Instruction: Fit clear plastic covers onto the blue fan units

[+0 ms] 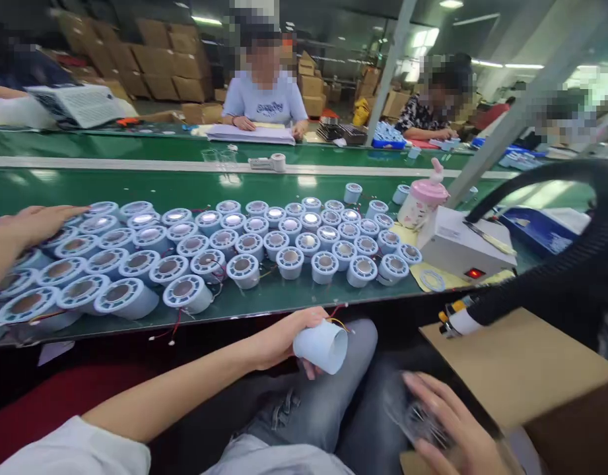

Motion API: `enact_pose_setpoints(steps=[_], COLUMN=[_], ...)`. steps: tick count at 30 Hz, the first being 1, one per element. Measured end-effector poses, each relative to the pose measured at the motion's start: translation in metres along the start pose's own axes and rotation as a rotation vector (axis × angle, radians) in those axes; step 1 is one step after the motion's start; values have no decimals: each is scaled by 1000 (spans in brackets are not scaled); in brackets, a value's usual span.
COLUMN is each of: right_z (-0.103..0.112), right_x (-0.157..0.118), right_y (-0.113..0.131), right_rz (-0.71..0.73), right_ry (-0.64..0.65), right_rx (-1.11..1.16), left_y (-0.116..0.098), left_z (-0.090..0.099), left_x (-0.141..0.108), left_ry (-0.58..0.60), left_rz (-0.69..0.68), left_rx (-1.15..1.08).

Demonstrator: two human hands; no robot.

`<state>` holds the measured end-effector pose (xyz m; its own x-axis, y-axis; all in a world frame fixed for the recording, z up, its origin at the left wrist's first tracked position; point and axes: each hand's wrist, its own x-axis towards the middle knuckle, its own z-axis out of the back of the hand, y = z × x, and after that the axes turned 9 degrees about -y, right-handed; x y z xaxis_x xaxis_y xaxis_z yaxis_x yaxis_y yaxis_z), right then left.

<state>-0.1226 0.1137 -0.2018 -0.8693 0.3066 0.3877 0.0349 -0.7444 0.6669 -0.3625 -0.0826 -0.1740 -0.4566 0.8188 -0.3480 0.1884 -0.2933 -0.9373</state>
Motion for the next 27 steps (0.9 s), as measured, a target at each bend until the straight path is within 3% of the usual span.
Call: enact_pose_setpoints(steps=[2, 6, 9, 13, 20, 24, 27], right_z=[-15, -31, -28, -23, -24, -22, -20], right_x=[10, 35, 40, 34, 31, 33, 32], right_y=[9, 19, 17, 12, 18, 17, 10], right_rz=[114, 11, -106, -259, -538, -659, -786], right_ry=[34, 67, 190, 253, -14, -131, -163], right_rx=[-119, -345, -343, -57, 286, 455, 643], left_y=[12, 17, 9, 5, 26, 31, 28], left_z=[-20, -38, -42, -47, -47, -46, -49], left_x=[16, 31, 31, 30, 41, 45, 41], left_ry=[128, 241, 214, 121, 52, 208, 307], left_rz=[49, -29, -256, -474, -560, -626, -534], left_rx=[-26, 99, 309, 525, 504, 446, 340])
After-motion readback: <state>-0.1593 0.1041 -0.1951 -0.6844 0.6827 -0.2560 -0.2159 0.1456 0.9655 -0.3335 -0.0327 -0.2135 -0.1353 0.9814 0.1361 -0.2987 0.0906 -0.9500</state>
